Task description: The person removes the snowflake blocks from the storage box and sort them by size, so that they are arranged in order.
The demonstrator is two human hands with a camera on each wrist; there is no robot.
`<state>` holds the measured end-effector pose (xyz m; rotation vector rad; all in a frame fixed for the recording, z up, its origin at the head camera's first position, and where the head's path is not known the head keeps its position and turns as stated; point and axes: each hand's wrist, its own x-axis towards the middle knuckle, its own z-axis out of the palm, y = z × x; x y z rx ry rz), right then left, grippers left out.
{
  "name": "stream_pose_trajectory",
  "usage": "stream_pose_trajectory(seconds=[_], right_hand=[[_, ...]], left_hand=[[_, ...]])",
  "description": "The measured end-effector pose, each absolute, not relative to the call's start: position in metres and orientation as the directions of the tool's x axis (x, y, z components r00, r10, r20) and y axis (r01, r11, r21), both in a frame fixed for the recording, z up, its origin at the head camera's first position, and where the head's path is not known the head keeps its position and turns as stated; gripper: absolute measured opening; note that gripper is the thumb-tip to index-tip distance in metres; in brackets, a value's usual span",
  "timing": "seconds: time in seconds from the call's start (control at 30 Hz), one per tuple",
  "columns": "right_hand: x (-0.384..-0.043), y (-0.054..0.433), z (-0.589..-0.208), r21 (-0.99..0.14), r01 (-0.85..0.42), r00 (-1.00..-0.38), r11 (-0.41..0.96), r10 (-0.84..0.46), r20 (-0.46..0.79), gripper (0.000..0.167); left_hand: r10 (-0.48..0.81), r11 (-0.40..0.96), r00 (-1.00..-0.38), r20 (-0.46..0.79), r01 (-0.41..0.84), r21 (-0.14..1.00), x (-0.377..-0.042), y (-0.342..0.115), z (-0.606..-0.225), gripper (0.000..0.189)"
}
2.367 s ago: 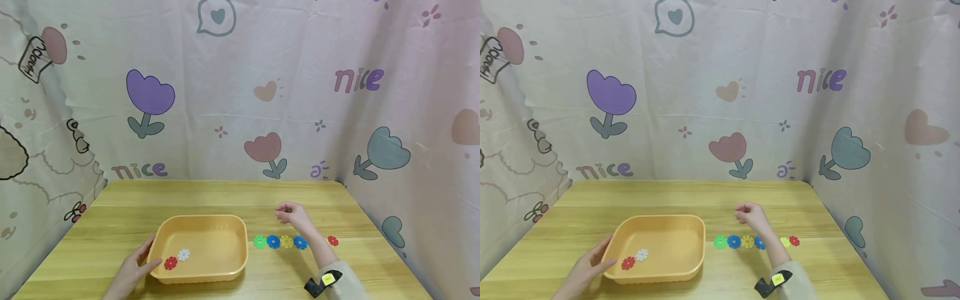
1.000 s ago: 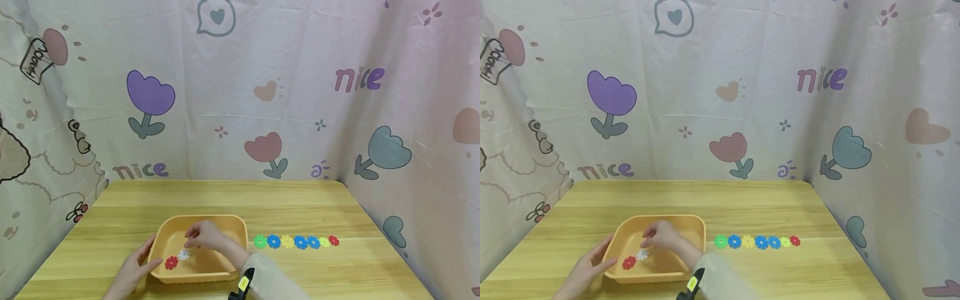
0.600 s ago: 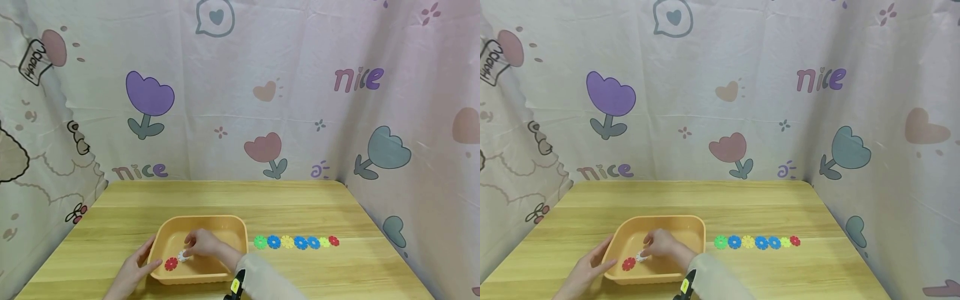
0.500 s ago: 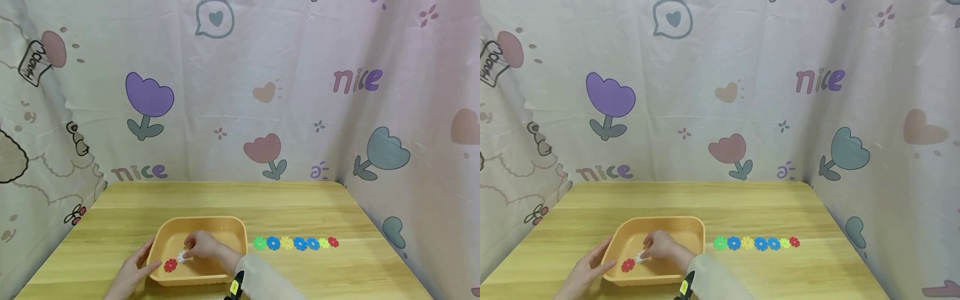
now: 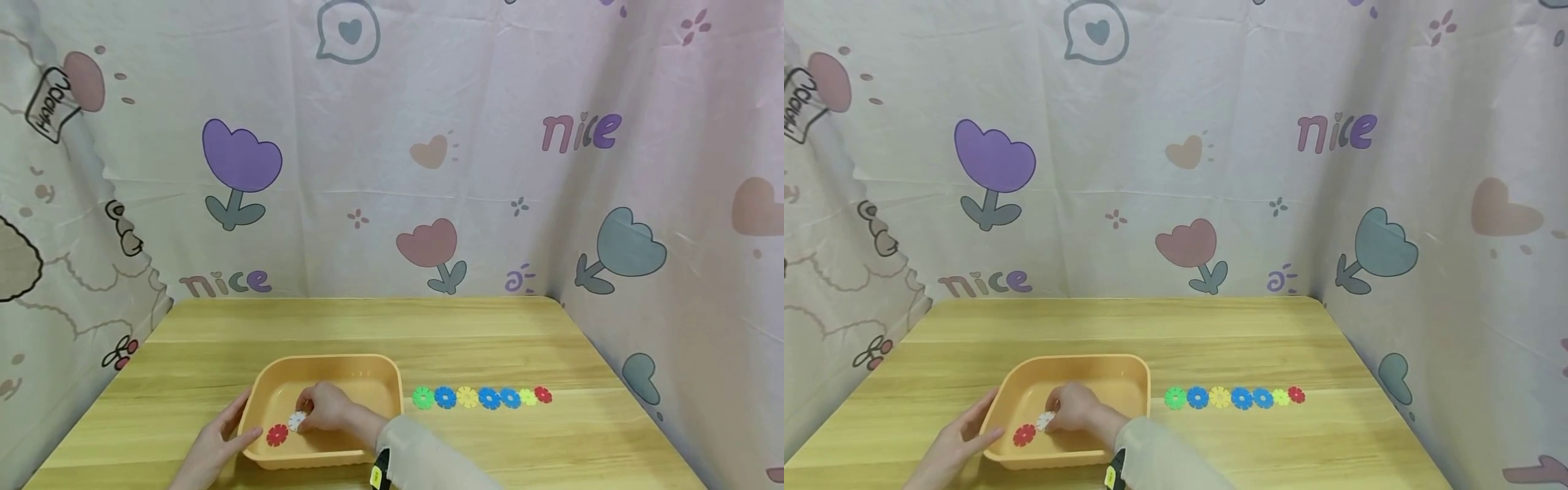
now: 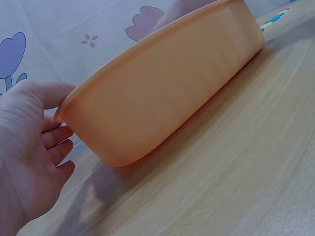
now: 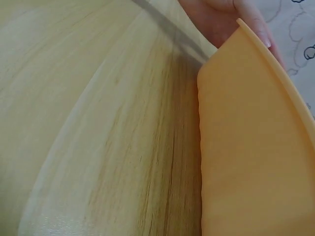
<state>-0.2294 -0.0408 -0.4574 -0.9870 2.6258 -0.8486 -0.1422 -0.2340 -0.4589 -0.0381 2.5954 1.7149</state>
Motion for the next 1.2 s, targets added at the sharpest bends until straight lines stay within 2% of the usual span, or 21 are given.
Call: stream_pose_trajectory(seconds=[0.2,0.37,0.5,0.6,0.73,0.87,1.2], right_hand=[[-0.226,-0.042,-0.455,-0.528,-0.559,-0.754,0.639,-0.656,0.004,0.023],[-0.227,-0.040,-0.455,-0.530,-0.543,-0.764,0.652,-0.645,-0.011,0.027],[-0.230,-0.036,-0.453,-0.530,-0.536,-0.764,0.657,-0.644,-0.026,0.025],[-0.232,-0.031,-0.451,-0.594,-0.501,-0.760,0.630,-0.648,-0.047,0.021],[-0.234,-0.021,-0.445,-0.752,-0.377,-0.753,0.540,-0.651,-0.090,0.015],[-0.237,-0.011,-0.441,-0.845,-0.277,-0.756,0.457,-0.647,-0.102,0.012],[-0.244,0.023,-0.427,-0.944,-0.127,-0.788,0.306,-0.609,-0.091,0.013]], left_hand=[[-0.003,0.406,-0.999,-0.047,-0.044,0.913,-0.142,-0.233,-0.457,0.073],[0.004,0.413,-1.000,-0.014,-0.011,0.911,-0.142,-0.233,-0.459,0.070],[-0.001,0.422,-1.000,-0.011,-0.010,0.907,-0.143,-0.233,-0.460,0.070],[-0.005,0.427,-1.000,-0.023,-0.023,0.904,-0.142,-0.233,-0.459,0.072],[-0.010,0.426,-0.999,-0.033,-0.034,0.904,-0.142,-0.234,-0.459,0.073],[-0.009,0.433,-1.000,-0.028,-0.029,0.901,-0.142,-0.234,-0.459,0.072],[-0.009,0.433,-0.999,-0.047,-0.046,0.900,-0.143,-0.236,-0.461,0.074]])
